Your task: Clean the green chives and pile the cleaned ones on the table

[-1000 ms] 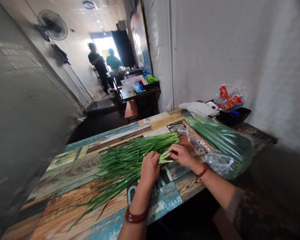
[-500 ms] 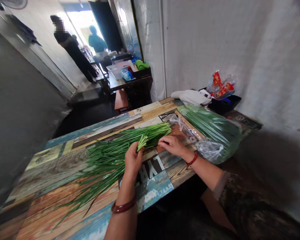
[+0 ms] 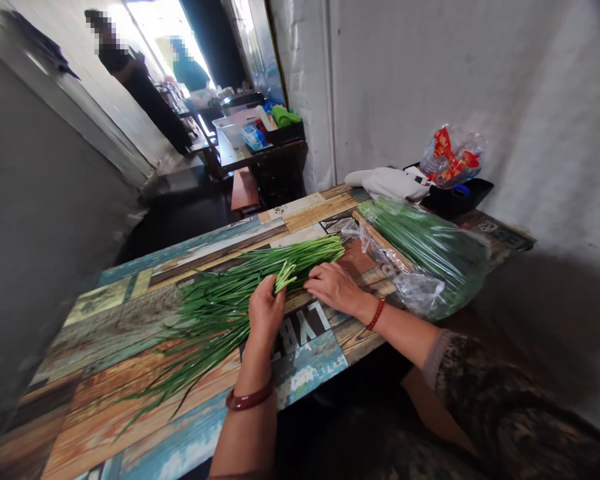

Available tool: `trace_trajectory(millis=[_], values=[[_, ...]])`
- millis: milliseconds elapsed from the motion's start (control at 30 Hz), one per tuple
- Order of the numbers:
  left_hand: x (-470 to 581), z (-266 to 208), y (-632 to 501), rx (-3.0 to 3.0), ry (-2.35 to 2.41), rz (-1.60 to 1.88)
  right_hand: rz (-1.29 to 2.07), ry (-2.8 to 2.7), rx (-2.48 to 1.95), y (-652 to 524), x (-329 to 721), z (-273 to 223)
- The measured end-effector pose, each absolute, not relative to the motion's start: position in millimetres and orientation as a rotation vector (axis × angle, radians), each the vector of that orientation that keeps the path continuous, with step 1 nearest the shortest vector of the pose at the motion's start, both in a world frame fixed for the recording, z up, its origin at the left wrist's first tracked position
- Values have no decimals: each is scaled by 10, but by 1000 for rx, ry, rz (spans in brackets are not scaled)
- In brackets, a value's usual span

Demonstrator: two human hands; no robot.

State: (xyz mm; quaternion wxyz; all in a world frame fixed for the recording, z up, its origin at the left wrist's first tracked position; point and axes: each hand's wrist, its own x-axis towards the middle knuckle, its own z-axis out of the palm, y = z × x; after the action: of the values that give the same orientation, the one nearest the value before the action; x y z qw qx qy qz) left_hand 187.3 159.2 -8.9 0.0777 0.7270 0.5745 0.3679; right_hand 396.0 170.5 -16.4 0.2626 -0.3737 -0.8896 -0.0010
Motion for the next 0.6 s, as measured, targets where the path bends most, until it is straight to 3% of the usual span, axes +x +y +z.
trace_trajectory(millis=[233,600], values=[[1899,-103,1581,2174,1713,1077,-48,-2482,-1104,1749,3741,-186],[1936,-66,1567,2256,1658,1107,153,-2037,-995,1786,3944,-208]])
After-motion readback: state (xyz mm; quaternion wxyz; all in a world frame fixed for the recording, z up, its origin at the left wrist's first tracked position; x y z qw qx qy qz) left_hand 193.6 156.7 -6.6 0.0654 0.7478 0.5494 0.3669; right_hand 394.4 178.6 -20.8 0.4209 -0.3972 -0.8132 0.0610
